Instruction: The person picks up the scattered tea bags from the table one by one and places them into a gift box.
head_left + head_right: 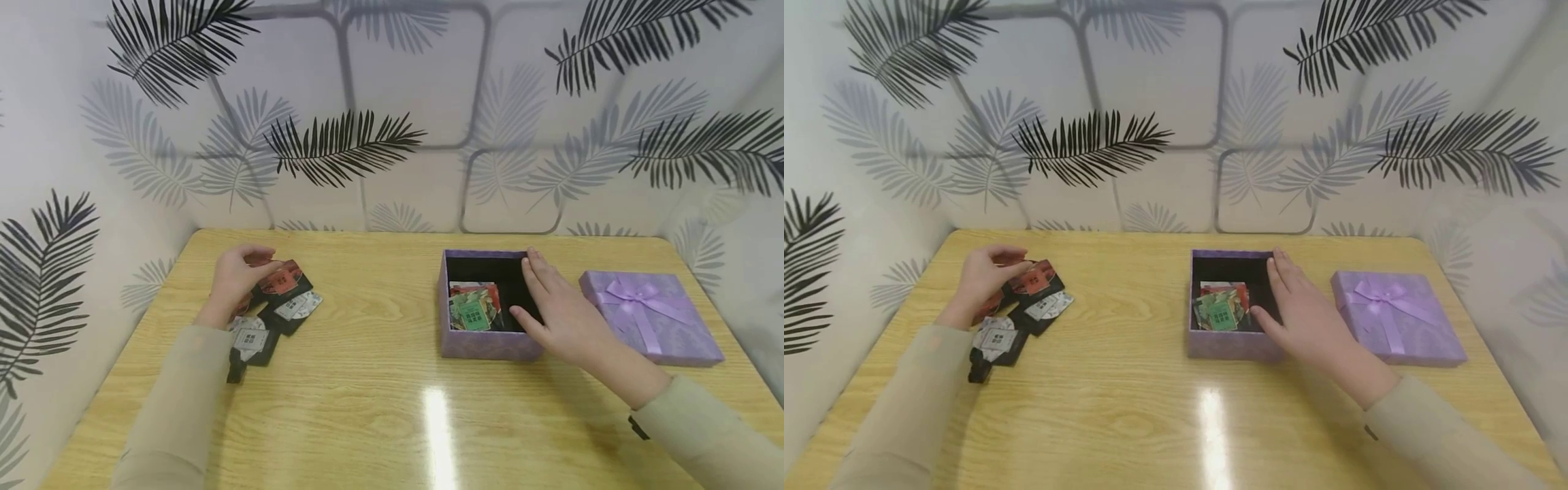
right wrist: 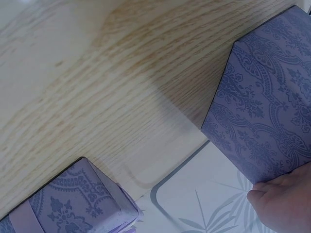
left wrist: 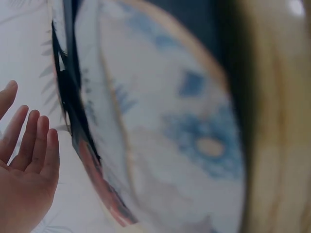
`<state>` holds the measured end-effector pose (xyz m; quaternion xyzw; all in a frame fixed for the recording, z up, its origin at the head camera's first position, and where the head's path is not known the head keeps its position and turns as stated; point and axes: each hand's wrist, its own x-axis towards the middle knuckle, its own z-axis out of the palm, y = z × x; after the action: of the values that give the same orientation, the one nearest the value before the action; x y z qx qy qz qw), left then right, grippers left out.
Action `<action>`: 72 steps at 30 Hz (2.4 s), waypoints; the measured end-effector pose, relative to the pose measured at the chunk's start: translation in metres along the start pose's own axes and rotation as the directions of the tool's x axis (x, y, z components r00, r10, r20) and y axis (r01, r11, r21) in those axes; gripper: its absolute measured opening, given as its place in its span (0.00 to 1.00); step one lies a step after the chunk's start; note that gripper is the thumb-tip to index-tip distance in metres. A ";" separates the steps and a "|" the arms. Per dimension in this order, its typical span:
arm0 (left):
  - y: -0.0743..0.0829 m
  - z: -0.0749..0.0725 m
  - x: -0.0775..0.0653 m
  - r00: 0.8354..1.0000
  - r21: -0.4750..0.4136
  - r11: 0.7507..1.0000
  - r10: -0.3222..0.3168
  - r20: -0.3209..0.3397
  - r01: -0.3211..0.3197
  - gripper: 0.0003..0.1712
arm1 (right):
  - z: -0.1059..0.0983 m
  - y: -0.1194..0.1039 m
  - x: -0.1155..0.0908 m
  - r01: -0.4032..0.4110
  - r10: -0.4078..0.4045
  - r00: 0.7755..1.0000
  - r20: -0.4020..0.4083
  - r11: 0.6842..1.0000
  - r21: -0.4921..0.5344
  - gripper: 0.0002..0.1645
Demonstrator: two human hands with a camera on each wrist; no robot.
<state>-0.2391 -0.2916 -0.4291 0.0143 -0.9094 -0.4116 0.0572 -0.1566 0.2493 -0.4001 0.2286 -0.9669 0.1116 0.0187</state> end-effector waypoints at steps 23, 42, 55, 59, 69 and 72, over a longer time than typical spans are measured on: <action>-0.019 0.003 0.007 0.983 0.038 0.998 -0.064 0.169 0.059 0.30 | 0.002 0.002 0.001 0.014 -0.014 1.000 -0.025 1.000 0.004 0.52; -0.015 0.006 0.006 0.983 0.183 0.982 0.005 0.181 -0.039 0.28 | 0.002 0.002 0.001 0.010 -0.010 1.000 -0.024 1.000 0.008 0.52; -0.013 0.009 0.006 0.990 0.104 0.994 -0.037 0.137 0.023 0.29 | 0.002 0.002 0.000 0.008 -0.008 1.000 -0.024 1.000 0.008 0.52; -0.010 0.008 0.006 0.993 0.061 0.997 -0.050 0.104 0.044 0.28 | 0.002 0.002 0.000 0.009 -0.009 1.000 -0.029 1.000 0.012 0.51; -0.006 0.006 0.002 0.997 -0.137 0.988 -0.072 -0.007 0.071 0.26 | 0.002 0.002 0.001 0.015 -0.015 0.999 -0.035 1.000 0.008 0.51; -0.003 0.005 0.000 0.996 -0.186 0.979 -0.091 0.000 0.090 0.26 | 0.002 0.002 0.001 0.017 -0.017 0.999 -0.038 1.000 0.007 0.51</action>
<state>-0.2400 -0.2896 -0.4347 0.0519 -0.8653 -0.4966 0.0433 -0.1582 0.2506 -0.4023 0.2349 -0.9640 0.1191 0.0373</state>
